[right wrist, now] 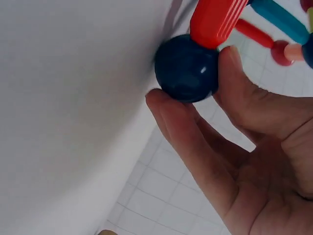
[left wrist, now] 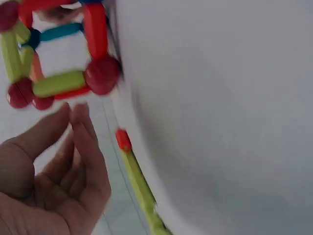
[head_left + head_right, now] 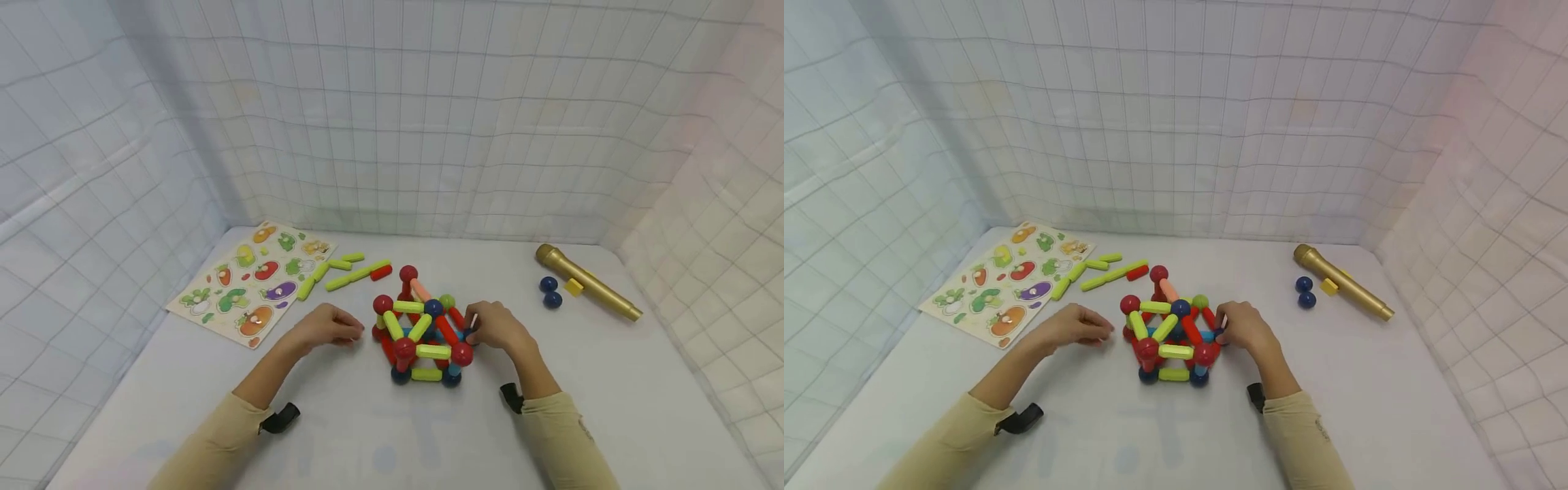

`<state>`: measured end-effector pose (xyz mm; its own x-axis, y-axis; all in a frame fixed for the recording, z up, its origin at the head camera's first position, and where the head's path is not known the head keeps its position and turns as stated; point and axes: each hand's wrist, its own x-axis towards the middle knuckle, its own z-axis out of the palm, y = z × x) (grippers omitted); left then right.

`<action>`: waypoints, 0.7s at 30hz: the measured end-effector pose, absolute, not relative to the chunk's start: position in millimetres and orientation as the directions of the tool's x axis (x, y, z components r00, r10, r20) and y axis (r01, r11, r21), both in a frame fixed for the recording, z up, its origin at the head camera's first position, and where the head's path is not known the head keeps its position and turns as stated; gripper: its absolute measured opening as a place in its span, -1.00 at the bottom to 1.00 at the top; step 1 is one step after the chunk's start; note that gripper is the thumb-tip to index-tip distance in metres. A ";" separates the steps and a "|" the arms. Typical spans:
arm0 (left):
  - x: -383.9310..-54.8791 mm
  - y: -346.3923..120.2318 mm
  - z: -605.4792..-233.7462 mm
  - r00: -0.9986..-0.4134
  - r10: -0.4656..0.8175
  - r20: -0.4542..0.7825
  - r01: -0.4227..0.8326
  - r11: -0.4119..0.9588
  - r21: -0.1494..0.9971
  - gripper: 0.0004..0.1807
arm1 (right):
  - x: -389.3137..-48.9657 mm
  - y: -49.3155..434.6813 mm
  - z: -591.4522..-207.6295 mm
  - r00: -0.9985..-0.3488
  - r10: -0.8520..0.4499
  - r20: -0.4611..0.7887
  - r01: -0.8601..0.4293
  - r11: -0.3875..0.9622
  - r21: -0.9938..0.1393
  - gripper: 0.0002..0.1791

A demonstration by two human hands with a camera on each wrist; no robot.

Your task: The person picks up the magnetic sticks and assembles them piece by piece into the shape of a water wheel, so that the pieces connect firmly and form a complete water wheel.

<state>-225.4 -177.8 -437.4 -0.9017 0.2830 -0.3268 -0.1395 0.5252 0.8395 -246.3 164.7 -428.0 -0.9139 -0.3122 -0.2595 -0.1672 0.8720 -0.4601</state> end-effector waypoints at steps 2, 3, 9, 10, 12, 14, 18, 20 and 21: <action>-238.8 -192.5 -435.7 -0.973 0.134 -0.186 -0.029 0.732 0.680 -0.75 | -254.6 164.8 -429.3 -0.928 -0.283 -0.240 -0.141 0.867 -0.477 -0.80; -246.4 -199.0 -434.5 -0.992 0.055 -0.115 -0.023 0.810 0.586 -0.76 | -257.9 164.0 -429.8 -0.934 -0.271 -0.231 -0.131 0.864 -0.486 -0.79; -285.5 -217.0 -435.1 -0.996 -0.089 0.006 -0.085 0.968 0.234 -0.74 | -264.7 158.9 -433.9 -0.953 -0.238 -0.186 -0.122 0.866 -0.485 -0.81; -289.7 -217.3 -437.2 -0.997 -0.079 -0.009 -0.079 0.976 0.202 -0.75 | -264.4 158.5 -434.3 -0.954 -0.236 -0.183 -0.120 0.865 -0.487 -0.81; -294.7 -216.8 -441.8 -0.997 -0.074 -0.031 -0.077 0.985 0.155 -0.79 | -264.0 157.5 -434.7 -0.955 -0.238 -0.179 -0.121 0.859 -0.497 -0.81; -296.0 -216.4 -446.4 -0.996 -0.079 -0.037 -0.084 0.988 0.129 -0.78 | -264.0 156.9 -434.6 -0.952 -0.251 -0.175 -0.133 0.854 -0.503 -0.82; -293.2 -215.0 -449.7 -0.997 -0.071 -0.035 -0.074 0.993 0.095 -0.73 | -265.1 156.8 -433.9 -0.944 -0.287 -0.165 -0.172 0.851 -0.497 -0.83; -290.7 -214.3 -447.9 -0.997 -0.059 -0.041 -0.063 0.995 0.083 -0.73 | -265.6 157.4 -433.8 -0.941 -0.295 -0.164 -0.181 0.852 -0.492 -0.83; -289.6 -213.8 -445.5 -0.998 -0.057 -0.040 -0.060 0.995 0.080 -0.72 | -265.8 157.8 -433.9 -0.940 -0.299 -0.165 -0.184 0.852 -0.490 -0.83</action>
<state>-289.6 -213.8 -445.5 -0.9976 -0.0567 -0.0405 -0.0598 0.9950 0.0804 -265.8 157.8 -433.9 -0.9399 -0.2986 -0.1654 -0.1844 0.8518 -0.4903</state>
